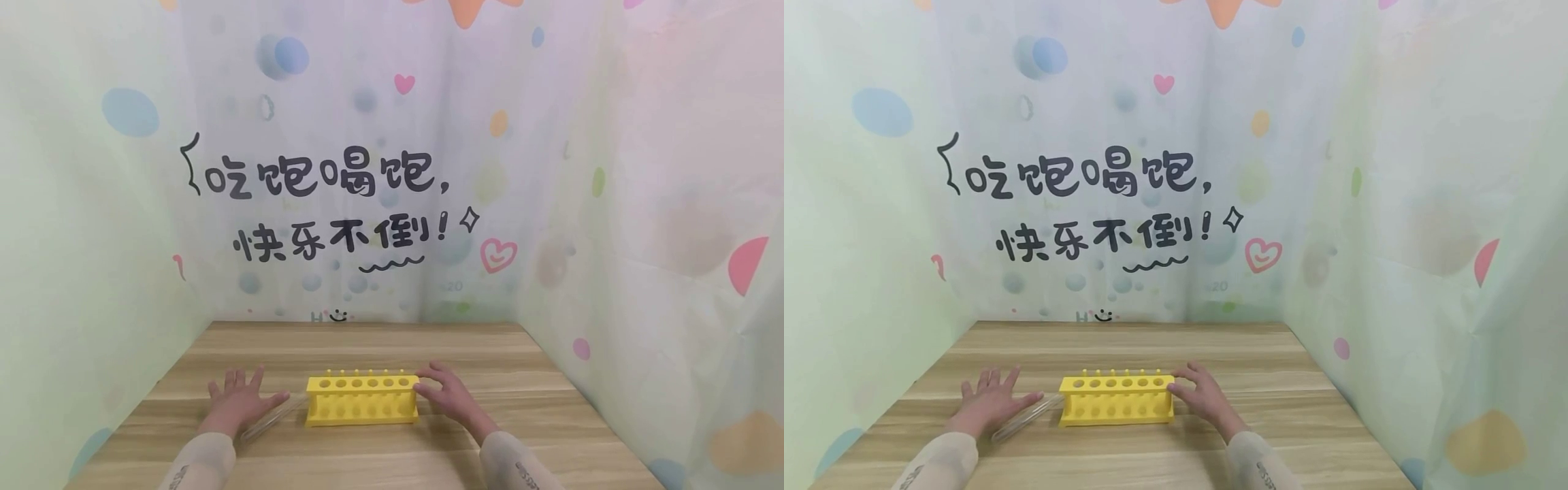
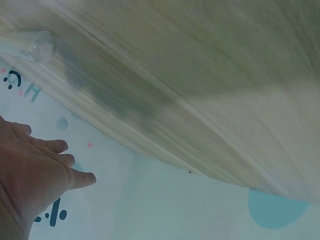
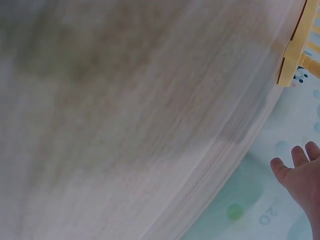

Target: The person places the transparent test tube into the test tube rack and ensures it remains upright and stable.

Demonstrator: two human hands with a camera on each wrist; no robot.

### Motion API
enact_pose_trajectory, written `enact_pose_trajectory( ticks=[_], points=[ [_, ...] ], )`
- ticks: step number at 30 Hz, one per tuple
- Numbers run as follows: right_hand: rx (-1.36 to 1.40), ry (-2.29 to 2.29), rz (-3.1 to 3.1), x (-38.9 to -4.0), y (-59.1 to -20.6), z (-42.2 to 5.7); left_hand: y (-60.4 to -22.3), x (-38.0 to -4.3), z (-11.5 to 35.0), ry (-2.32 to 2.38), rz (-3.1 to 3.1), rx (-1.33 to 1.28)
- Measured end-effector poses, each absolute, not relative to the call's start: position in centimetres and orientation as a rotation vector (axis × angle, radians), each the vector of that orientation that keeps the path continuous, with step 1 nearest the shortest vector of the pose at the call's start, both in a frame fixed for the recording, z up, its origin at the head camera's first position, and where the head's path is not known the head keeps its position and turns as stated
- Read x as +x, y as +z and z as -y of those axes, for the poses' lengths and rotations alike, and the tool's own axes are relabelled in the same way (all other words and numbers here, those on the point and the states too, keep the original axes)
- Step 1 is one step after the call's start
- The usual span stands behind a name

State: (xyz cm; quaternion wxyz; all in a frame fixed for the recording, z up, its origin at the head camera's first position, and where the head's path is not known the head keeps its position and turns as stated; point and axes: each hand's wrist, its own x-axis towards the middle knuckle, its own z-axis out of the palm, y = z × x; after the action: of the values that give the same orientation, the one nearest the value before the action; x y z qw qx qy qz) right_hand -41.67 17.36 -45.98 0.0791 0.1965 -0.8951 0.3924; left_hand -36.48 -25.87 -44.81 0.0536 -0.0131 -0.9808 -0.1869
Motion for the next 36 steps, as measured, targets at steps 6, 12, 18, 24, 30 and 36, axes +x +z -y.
enact_pose_trajectory(
  ticks=[6, 12, 18, 24, 30, 36],
  points=[
    [0.576, 1.197, 2.684, -41.5, -46.0, -17.3, -44.8, -36.5, 25.7, -0.604, 2.988, -0.029],
    [0.574, 1.200, 2.683, -41.4, -46.1, -17.3, -44.8, -36.4, 25.3, -0.654, 2.966, -0.034],
    [0.591, 1.185, 2.678, -41.5, -46.1, -17.3, -44.3, -36.1, 24.9, -0.652, 2.938, -0.048],
    [0.595, 1.209, 2.662, -41.5, -46.3, -17.4, -44.6, -36.4, 24.6, -0.680, 2.928, -0.064],
    [0.596, 1.221, 2.664, -41.5, -46.3, -17.5, -44.7, -36.8, 24.5, -0.669, 2.922, -0.072],
    [0.590, 1.225, 2.662, -41.6, -46.4, -17.4, -44.7, -36.9, 24.4, -0.673, 2.899, -0.091]
  ],
)
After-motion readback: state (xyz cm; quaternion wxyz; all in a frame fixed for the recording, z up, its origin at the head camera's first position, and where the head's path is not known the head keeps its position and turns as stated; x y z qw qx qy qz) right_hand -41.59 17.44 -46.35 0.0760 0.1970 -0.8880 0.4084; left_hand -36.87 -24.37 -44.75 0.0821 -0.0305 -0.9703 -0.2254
